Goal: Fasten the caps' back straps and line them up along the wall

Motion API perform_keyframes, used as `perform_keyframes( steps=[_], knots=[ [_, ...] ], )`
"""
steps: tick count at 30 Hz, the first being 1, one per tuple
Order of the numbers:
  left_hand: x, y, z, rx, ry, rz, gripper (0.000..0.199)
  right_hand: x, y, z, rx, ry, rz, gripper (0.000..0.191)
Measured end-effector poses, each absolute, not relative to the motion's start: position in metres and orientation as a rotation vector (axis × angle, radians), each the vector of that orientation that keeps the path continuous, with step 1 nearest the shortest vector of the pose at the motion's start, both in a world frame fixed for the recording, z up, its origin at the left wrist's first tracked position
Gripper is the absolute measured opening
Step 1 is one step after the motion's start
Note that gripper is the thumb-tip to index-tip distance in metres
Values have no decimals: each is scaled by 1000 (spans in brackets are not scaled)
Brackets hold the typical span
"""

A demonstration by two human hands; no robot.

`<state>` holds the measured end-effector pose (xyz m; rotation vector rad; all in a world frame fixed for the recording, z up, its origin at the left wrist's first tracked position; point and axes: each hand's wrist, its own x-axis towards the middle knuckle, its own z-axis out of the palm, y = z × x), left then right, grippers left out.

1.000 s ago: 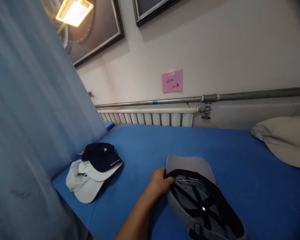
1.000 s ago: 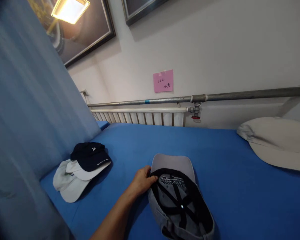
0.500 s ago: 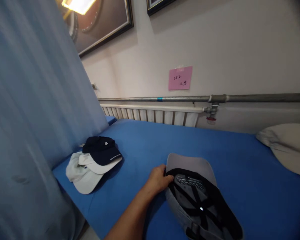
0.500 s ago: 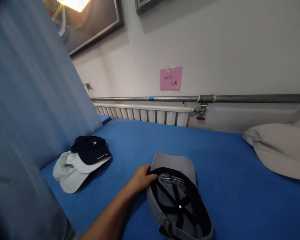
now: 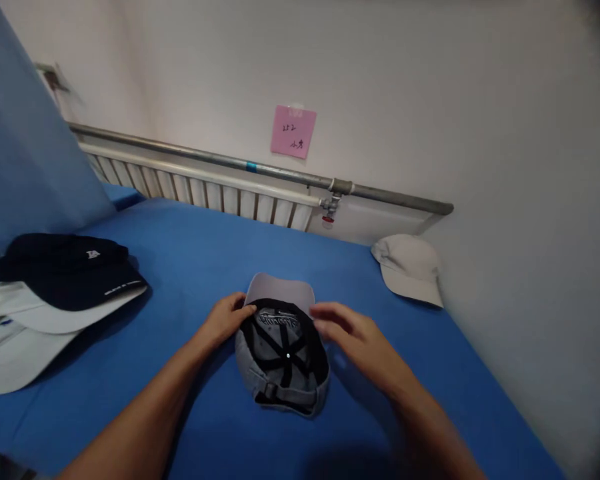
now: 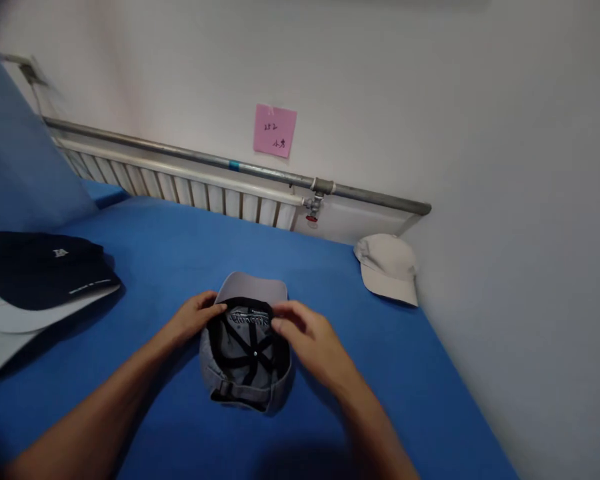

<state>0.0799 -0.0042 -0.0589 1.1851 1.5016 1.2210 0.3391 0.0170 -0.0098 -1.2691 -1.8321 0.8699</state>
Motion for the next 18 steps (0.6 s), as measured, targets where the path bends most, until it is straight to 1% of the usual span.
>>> perform_keyframes(
  steps=[3,7,9,15,18],
  knots=[
    [84,-2,-59,1172,1484,1246,21,328,31,-17,-1401,-1777,942,23],
    [92,6,-63,1179,1452,1296,30,315,48,-40,-1537,-1622,925,47],
    [95,10,-68,1201,1430,1310,34,315,50,-53,-1525,-1622,917,53],
    [94,15,-74,1250,1382,1267,39,321,51,-68,-1347,-1535,979,44],
    [94,15,-73,1251,1356,1214,32,326,51,-65,-1357,-1499,902,38]
  ],
)
